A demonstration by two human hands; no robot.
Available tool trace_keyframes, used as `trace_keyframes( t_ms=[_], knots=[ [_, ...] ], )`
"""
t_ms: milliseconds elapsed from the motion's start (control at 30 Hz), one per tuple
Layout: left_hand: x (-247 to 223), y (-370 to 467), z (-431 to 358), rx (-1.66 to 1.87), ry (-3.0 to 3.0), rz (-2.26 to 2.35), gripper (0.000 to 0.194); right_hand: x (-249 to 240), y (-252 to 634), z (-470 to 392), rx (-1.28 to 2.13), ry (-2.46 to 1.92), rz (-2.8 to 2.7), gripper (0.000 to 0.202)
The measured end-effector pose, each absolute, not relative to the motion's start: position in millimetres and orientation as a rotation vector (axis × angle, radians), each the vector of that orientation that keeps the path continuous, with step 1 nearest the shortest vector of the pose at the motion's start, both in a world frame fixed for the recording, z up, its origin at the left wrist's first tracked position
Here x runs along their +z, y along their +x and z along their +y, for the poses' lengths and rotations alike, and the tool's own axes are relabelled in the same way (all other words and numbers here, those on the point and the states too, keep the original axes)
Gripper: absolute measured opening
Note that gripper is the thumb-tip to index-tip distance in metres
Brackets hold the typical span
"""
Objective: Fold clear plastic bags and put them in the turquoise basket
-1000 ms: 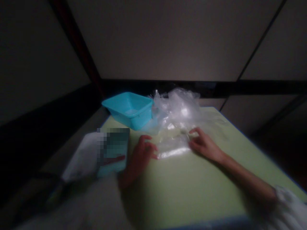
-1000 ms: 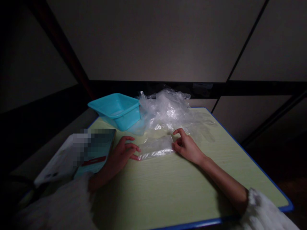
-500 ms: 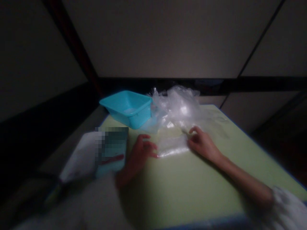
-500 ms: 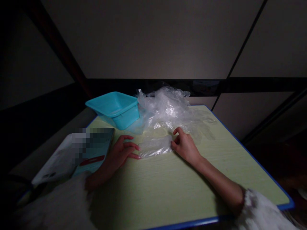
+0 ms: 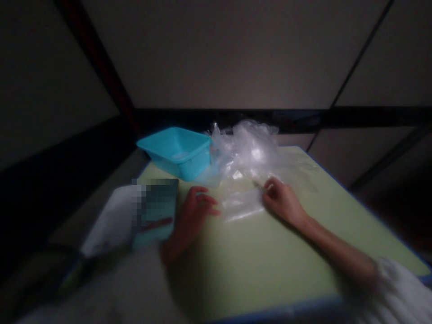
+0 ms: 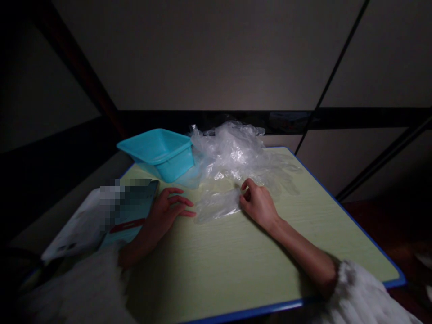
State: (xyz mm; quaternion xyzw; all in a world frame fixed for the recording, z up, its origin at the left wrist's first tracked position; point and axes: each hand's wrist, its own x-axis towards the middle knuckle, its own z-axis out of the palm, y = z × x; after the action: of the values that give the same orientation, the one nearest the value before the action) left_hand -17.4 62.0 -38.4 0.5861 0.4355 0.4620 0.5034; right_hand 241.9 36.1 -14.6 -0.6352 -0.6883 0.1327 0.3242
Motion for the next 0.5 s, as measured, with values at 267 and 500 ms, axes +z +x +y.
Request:
trace_keyframes(
  t_ms=[267,500],
  knots=[
    [-37.4,-16.7,60.9,1.127,1.471,1.093,0.028,-19.7,244.1,39.9,0.156,-1.665,-1.907,0.007],
    [-33.5,-16.2,58.3,1.120,1.557,1.102,0.024,-18.3,244.8,36.5,0.035,-1.535,-2.052,0.022]
  ],
)
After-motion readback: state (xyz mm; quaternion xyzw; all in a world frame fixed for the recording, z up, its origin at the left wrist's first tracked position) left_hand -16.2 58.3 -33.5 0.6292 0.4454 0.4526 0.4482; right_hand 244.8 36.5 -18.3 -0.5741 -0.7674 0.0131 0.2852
